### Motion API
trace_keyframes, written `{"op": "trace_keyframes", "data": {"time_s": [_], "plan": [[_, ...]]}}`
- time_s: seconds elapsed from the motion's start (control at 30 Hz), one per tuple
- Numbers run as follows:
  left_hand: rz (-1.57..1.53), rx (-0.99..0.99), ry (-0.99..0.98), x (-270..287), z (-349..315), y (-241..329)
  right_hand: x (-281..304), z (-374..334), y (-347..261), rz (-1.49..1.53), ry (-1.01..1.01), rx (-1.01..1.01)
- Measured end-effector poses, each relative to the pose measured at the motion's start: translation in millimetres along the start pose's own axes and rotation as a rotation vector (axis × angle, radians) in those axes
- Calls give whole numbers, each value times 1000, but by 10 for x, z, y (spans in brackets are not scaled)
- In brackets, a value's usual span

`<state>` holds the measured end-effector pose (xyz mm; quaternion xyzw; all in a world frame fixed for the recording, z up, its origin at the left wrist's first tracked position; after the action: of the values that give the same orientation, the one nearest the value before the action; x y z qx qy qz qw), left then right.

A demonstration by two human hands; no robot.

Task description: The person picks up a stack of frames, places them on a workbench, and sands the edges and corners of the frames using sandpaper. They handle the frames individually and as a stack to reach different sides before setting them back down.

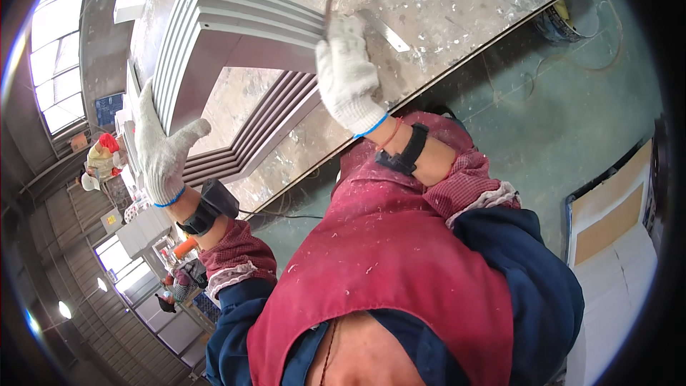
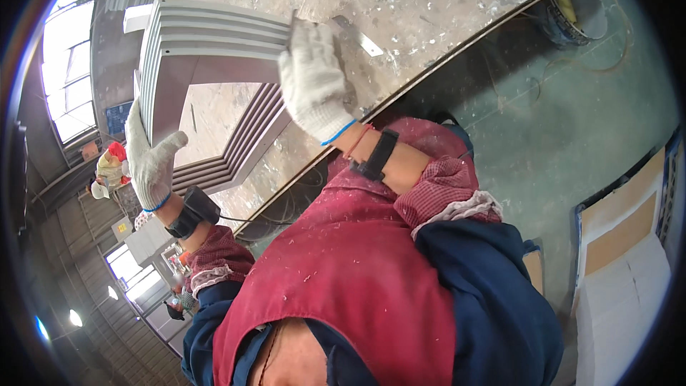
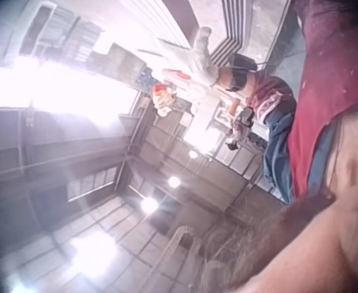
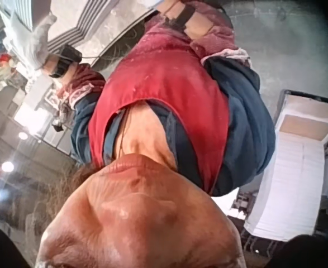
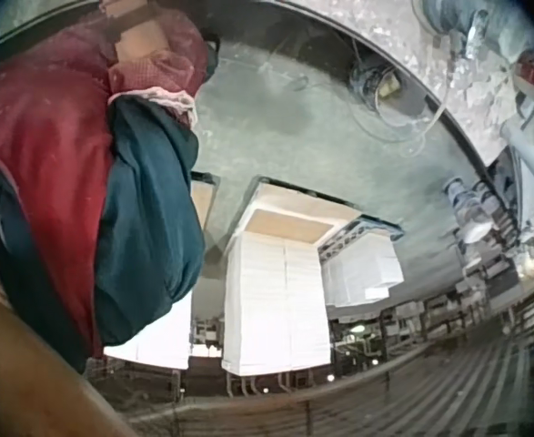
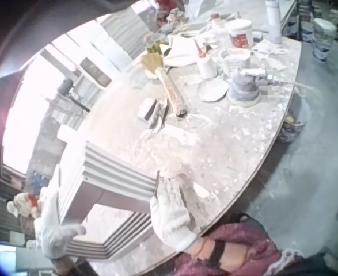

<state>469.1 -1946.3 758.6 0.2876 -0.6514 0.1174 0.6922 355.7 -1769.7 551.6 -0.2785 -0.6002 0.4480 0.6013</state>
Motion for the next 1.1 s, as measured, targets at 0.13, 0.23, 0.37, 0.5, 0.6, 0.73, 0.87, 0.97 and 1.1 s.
{"op": "trace_keyframes", "data": {"time_s": [0.13,0.23,0.37,0.5,0.6,0.73,0.87,0.97,1.1], "plan": [[11,-79,12,-23,0,-27,180,105,-984,309,214,582],[80,-146,49,-13,20,16,255,240,-1179,376,302,656],[-6,-75,24,-17,-20,48,191,183,-533,267,174,452],[-5,-77,20,-9,-28,85,104,-15,242,38,-207,122],[18,-104,14,2,-92,102,85,17,382,114,-255,100],[36,-41,0,-19,-144,115,-30,260,324,366,-313,128],[76,-50,7,-2,-123,174,-105,350,278,297,-301,198],[-19,-43,-28,-7,-116,174,-137,310,267,247,-416,164],[98,-35,-30,13,-101,139,-35,297,178,155,-448,167]]}}
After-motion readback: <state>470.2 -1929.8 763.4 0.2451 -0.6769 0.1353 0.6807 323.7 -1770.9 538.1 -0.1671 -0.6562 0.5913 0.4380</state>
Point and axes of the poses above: each hand's wrist, its own z-axis towards the middle knuckle, its own x-axis out of the back of the hand, y = z × x, the point moved 4 cm from there along z, towards the middle knuckle, and after that the axes turned 3 degrees about -y, right-handed, at the moved point
